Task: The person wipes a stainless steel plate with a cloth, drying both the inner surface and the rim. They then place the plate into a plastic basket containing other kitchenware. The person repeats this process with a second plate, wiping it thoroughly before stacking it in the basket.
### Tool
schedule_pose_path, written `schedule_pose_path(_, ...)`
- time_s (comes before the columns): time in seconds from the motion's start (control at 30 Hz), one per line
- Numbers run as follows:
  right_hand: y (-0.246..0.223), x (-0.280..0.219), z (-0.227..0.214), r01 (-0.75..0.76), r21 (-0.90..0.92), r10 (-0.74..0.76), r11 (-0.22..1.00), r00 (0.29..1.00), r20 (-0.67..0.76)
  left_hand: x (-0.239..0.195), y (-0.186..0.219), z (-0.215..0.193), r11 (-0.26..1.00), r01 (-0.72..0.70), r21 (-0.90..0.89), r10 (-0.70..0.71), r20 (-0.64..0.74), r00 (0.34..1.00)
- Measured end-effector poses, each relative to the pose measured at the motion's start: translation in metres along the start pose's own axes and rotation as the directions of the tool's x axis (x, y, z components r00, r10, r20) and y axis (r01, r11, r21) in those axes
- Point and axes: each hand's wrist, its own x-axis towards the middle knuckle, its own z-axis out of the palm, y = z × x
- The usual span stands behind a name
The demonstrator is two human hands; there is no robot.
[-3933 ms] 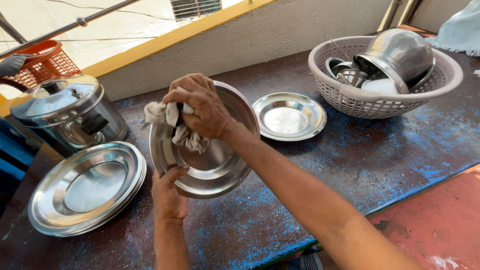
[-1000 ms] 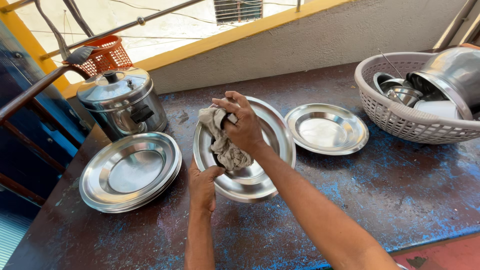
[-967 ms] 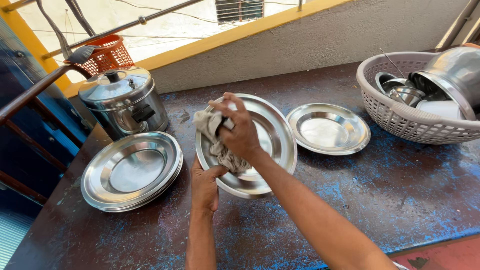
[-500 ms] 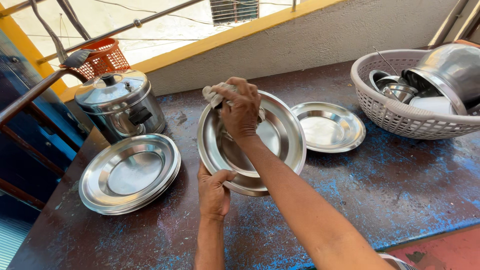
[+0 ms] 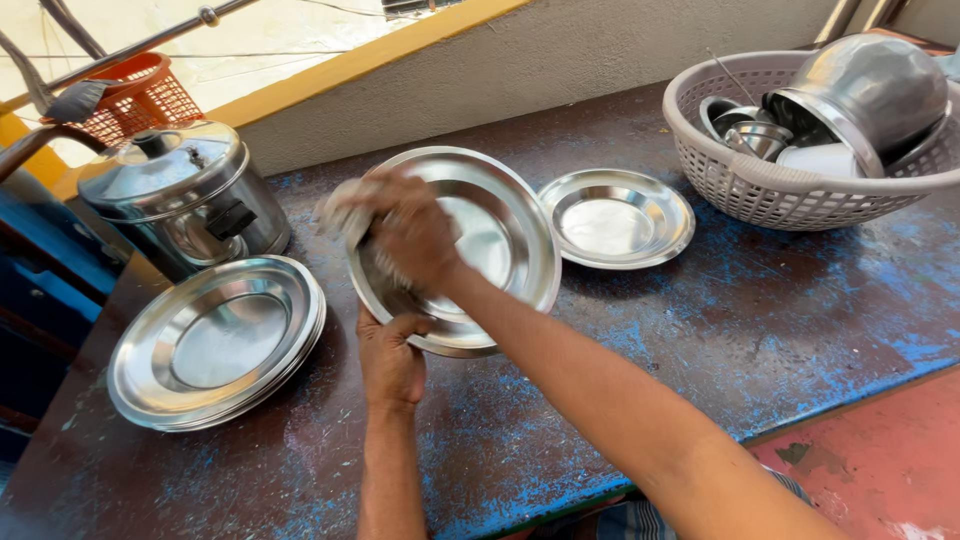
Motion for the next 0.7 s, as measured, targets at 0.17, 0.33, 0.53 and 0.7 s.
schedule_pose_path(0.17, -0.011, -0.024, 0.003, 0.282, -0.035, -0.277, 0.959, 0.955, 0.109, -0.002, 0.016, -0.008, 0.998, 0.012, -0.059, -0.017, -0.071, 0.997)
schedule_pose_path(0.33, 0.043, 0.042, -0.038, -0.432, -0.04, 0.356, 0.901, 0.789, -0.5, -0.016, 0.012, 0.016, 0.982, -0.021, 0.186, 0.02, 0.006, 1.0)
schedule_pose_path(0.53, -0.012, -0.036, -0.007, 0.109, 0.074, -0.109, 0.991, 0.994, -0.006, -0.017, 0.016, 0.021, 0.994, 0.008, 0.105, -0.002, -0.057, 0.998)
schedule_pose_path(0.7, 0.028, 0.015, -0.043, -0.308, -0.131, 0.226, 0.942, 0.873, -0.433, -0.028, 0.012, 0.035, 0.995, -0.019, 0.099, 0.02, -0.004, 1.0)
